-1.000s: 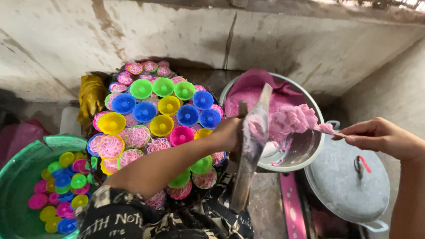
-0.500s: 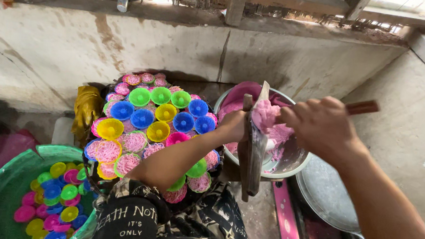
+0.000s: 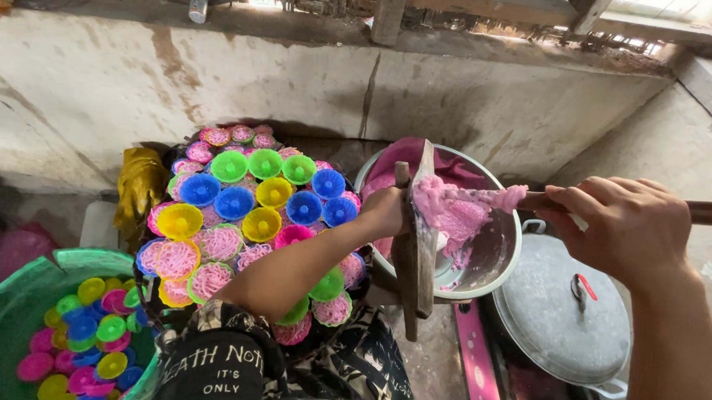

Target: The person makes decorative candles. They scoop pink wax paste from a basin with a stick, place it into a wooden hand press fitted with a tube, press the paste down, and fill colorful plastic cups arranged in a tray, repeating the cycle for multiple cups.

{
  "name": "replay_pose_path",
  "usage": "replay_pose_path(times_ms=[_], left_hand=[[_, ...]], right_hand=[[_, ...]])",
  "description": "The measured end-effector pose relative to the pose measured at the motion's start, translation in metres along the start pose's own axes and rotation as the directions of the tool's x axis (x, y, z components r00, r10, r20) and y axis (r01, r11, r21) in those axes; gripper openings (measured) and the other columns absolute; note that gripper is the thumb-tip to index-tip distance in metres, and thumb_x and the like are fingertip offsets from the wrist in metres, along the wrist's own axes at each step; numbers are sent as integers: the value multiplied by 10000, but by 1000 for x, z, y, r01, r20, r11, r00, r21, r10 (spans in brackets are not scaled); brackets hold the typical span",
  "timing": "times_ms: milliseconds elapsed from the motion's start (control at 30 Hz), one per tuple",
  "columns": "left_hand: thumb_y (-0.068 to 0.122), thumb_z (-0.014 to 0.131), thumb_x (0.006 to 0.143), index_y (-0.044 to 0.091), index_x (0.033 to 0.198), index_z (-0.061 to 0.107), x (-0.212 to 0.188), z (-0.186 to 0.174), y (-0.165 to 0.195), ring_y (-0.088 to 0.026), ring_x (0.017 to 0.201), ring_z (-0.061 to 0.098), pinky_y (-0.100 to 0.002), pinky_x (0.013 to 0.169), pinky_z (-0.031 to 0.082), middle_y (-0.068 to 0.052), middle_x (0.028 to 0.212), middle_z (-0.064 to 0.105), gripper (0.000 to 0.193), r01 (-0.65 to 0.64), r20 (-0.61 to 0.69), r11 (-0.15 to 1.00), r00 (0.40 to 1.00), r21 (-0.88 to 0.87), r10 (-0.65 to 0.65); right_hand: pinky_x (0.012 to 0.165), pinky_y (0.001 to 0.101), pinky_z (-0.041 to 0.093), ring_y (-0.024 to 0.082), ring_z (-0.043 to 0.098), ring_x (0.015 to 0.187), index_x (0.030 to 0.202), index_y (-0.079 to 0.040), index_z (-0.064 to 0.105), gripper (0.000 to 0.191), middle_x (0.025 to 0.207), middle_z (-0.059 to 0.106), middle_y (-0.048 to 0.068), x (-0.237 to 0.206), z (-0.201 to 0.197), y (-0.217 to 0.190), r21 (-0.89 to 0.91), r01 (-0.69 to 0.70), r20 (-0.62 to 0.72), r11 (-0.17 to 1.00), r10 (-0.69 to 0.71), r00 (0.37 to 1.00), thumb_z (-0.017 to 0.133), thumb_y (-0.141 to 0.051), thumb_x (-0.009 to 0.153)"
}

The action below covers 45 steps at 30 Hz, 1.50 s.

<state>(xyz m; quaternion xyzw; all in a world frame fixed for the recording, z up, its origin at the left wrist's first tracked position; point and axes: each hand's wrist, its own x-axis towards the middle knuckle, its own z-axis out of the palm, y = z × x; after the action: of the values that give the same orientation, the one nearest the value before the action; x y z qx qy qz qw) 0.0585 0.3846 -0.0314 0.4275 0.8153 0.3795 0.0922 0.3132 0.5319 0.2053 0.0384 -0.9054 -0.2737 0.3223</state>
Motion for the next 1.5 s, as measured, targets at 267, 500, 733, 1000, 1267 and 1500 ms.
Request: replay_pose_path(times_ms=[267, 500, 733, 1000, 1267, 1500], left_hand=[[367, 753, 734, 149, 1002, 746, -13, -14, 32, -417, 935, 708, -523, 820, 560, -189, 963, 746, 345, -42, 14, 995, 999, 87, 41], [440, 799, 715, 111, 960, 757, 4, -31, 0, -427, 898, 710, -511, 804, 571, -220, 917, 734, 412, -2, -30, 998, 1000, 67, 4], [395, 768, 741, 97, 950, 762, 9, -25, -10, -444, 871, 702, -521, 787, 569, -230, 891, 734, 364, -98, -120, 994, 988, 43, 102], [369, 792, 739, 120, 971, 756, -6, -14, 25, -422, 900, 704, -520, 812, 560, -210, 912, 737, 341, -125, -101, 991, 986, 54, 130], [334, 784, 729, 119, 1006, 741, 0, -24, 10, -429, 895, 702, -509, 802, 557, -215, 915, 733, 353, -123, 7, 991, 992, 60, 123], [274, 717, 834, 136, 989, 751, 24, -43, 3, -417, 887, 712, -507, 800, 566, -182, 936, 754, 210, -531, -236, 818, 785, 219, 573]], right_hand=[[686, 338, 553, 152, 727, 760, 913, -242, 768, 62, 768, 688, -57, 28, 21, -51, 88, 181, 55, 979, -186, 981, 713, -257, 888], [653, 320, 546, 161, 727, 774, 919, -284, 760, 216, 860, 745, -58, 3, 19, -6, 44, 3, 68, 999, -6, 998, 724, -497, 924], [555, 320, 516, 155, 718, 705, 1020, -276, 766, 354, 845, 752, -62, -6, 21, 18, 18, -132, 305, 991, 120, 945, 697, -596, 888], [646, 360, 571, 188, 757, 762, 1069, -318, 730, 369, 837, 781, -35, 60, 10, -27, 40, -162, 764, 986, 74, 641, 549, -607, 929], [646, 270, 533, 95, 707, 745, 947, -238, 740, 57, 787, 697, -83, 31, 29, -60, -101, 387, 21, 916, -387, 922, 741, -242, 890], [632, 296, 498, 142, 666, 703, 957, -118, 762, 175, 826, 724, 19, -15, -9, -5, 222, -161, -163, 962, 200, 966, 874, -252, 959]])
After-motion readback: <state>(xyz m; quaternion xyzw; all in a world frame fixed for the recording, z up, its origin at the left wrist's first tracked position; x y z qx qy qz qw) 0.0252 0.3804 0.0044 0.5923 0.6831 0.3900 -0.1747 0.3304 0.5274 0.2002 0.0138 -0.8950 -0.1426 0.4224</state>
